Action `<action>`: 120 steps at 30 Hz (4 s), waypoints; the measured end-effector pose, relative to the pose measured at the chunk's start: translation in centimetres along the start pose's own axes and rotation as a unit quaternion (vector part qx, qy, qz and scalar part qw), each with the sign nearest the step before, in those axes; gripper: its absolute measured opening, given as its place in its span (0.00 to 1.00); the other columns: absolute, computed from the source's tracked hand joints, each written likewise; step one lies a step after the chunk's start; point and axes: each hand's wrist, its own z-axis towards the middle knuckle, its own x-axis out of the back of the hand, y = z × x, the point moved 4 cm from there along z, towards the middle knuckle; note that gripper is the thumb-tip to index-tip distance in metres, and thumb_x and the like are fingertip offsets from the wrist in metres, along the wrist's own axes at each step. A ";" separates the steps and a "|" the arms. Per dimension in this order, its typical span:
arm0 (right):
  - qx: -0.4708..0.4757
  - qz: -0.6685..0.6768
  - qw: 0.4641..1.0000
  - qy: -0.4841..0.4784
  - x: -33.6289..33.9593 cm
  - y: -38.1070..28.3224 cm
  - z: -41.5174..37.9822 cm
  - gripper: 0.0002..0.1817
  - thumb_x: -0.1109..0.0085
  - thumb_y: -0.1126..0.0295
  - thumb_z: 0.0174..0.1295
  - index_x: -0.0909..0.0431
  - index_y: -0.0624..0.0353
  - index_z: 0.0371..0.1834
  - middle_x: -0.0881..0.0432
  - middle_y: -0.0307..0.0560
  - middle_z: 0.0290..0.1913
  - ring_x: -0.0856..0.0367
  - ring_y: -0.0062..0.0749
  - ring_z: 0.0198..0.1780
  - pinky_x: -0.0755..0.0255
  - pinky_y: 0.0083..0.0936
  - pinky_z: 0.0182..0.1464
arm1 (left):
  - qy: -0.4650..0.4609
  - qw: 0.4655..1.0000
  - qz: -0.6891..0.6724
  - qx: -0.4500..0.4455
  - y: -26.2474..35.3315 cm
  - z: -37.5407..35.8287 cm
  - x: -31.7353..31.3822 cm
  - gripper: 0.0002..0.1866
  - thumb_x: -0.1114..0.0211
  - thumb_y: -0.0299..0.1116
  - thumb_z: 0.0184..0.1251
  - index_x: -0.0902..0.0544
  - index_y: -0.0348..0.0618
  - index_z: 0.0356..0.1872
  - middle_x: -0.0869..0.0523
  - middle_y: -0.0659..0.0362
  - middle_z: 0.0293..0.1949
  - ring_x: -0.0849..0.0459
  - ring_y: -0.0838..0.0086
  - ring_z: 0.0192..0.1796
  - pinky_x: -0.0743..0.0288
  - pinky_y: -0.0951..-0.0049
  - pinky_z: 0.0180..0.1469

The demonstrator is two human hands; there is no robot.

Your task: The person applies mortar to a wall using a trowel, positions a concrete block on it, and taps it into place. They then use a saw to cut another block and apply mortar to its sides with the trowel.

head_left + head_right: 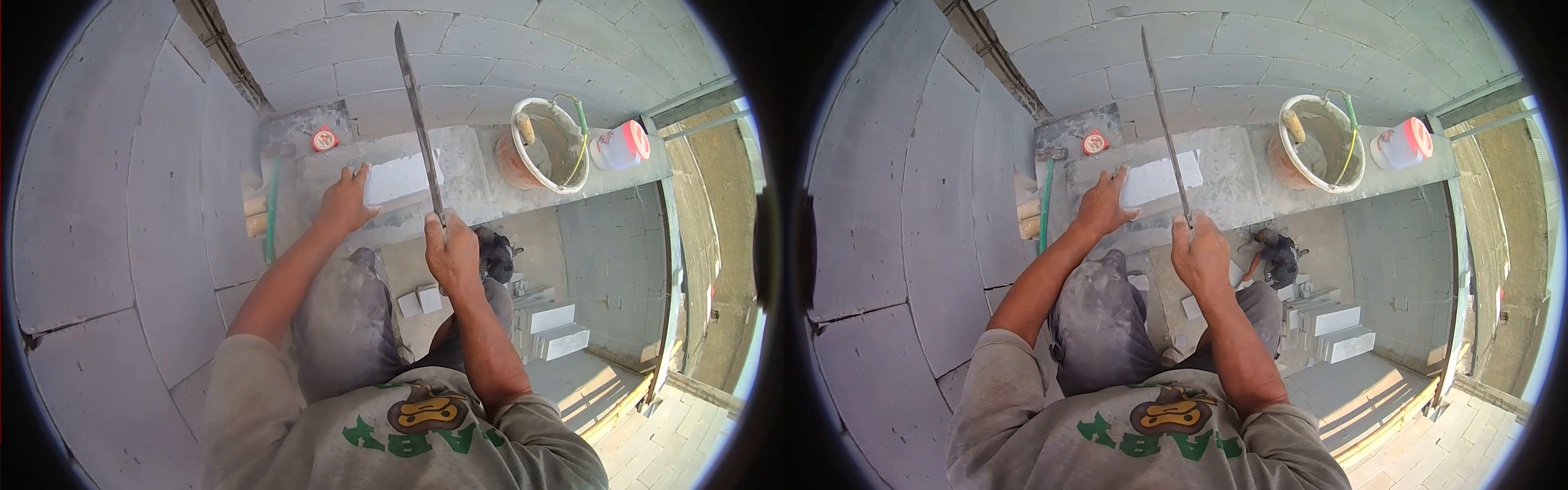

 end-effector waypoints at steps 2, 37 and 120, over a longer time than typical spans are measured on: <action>0.079 0.158 0.978 0.113 4.2 -3.5 -0.3 0.17 0.49 0.60 0.69 0.25 0.67 0.39 0.19 0.67 0.33 0.19 0.65 0.35 0.26 0.51 0.40 | 0.010 1.000 -0.010 -0.003 -0.1 0.1 -0.1 0.50 0.22 0.45 0.46 0.37 0.40 0.71 0.26 0.41 0.54 0.18 0.47 0.51 0.21 0.57 0.53; 0.036 0.095 0.989 0.106 1.5 -1.7 1.0 0.15 0.49 0.63 0.67 0.23 0.66 0.35 0.18 0.66 0.29 0.19 0.65 0.33 0.27 0.51 0.37 | 0.006 1.000 0.030 -0.005 0.2 0.2 -0.1 0.51 0.22 0.47 0.46 0.37 0.42 0.71 0.26 0.44 0.55 0.15 0.52 0.48 0.19 0.60 0.49; -0.018 0.110 0.994 0.013 -5.2 3.1 -1.8 0.18 0.46 0.57 0.68 0.24 0.64 0.36 0.20 0.67 0.33 0.21 0.67 0.38 0.28 0.51 0.42 | 0.047 0.935 -0.349 -0.044 -7.0 -0.9 -5.7 0.57 0.22 0.32 0.44 0.51 0.39 0.74 0.35 0.43 0.69 0.36 0.56 0.72 0.42 0.61 0.73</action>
